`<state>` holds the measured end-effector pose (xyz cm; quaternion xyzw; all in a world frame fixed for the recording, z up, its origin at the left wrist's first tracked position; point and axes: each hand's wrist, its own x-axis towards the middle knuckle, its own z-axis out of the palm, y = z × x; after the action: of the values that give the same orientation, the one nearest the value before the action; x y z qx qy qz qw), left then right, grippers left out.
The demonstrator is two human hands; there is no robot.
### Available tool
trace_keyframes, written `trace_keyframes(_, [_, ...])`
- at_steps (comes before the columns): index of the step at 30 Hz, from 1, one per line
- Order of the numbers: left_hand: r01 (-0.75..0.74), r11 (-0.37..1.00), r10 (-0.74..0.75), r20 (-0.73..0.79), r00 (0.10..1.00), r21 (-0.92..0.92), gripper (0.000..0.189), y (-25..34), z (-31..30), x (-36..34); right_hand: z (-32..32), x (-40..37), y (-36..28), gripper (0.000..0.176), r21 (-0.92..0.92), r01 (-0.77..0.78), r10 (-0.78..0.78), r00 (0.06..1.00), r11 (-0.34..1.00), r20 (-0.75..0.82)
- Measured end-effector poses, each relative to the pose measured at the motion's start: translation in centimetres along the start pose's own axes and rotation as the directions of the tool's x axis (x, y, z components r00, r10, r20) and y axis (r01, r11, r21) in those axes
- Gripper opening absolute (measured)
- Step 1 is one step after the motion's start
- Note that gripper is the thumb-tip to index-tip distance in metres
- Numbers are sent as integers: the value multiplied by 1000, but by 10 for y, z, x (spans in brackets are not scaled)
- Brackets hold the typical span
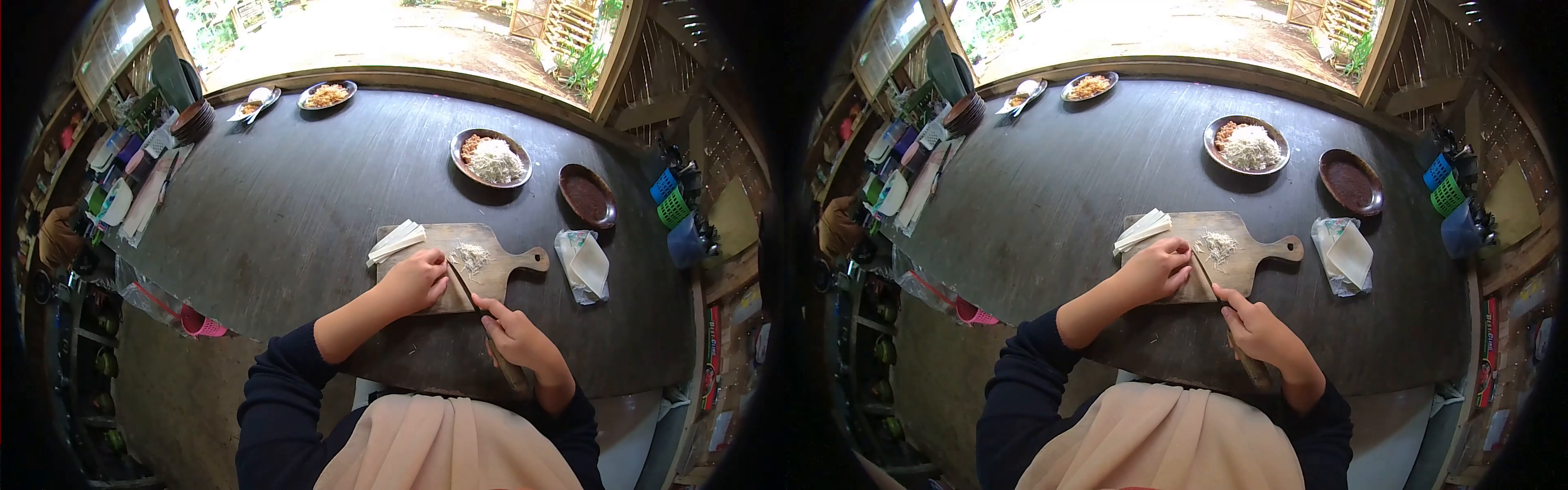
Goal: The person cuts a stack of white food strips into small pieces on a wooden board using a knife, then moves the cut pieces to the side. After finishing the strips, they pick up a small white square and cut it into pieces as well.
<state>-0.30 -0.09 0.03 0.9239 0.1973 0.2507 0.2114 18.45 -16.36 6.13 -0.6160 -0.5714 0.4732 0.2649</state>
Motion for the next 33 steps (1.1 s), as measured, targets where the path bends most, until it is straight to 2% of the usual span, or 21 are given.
trace_keyframes(6, [8, 1000, -8, 4, 1000, -9, 24, -1, 1, 0, 1, 0, 0, 43, 1, -19, 19, 1000, 1000, 10])
trace_keyframes(8, [11, 1000, -11, 18, 1000, 6, 24, 1, 0, 0, 4, 3, 7, 43, -32, 57, -58, 998, 998, -27])
trace_keyframes(12, [24, 1000, -24, 15, 1000, 5, 25, 2, -1, 1, 7, 6, 2, 42, -25, 16, -16, 1000, 1000, -4])
trace_keyframes(15, [24, 1000, -24, 25, 999, 9, 24, 2, -1, 1, 8, 9, 6, 41, -31, 48, -49, 998, 998, -29])
trace_keyframes(21, [41, 999, -42, 35, 999, 19, 24, 4, -4, 3, -7, 0, 11, 39, -145, 76, -79, 997, 987, -20])
trace_keyframes(23, [26, 1000, -26, 16, 1000, 11, 24, 2, -1, 1, -12, -5, 17, 40, -242, 168, -177, 984, 956, -15])
trace_keyframes(27, [17, 1000, -17, 27, 999, 14, 24, 2, -2, 1, -11, -6, 10, 40, -244, 124, -132, 991, 962, -13])
trace_keyframes(29, [18, 1000, -18, 27, 999, -10, 24, 1, -3, 1, -7, -5, 1, 40, -109, 25, -28, 999, 994, -25])
trace_keyframes(33, [21, 1000, -20, 27, 999, -21, 24, 2, -5, 1, -2, -3, 0, 41, -55, 62, -64, 997, 997, -45])
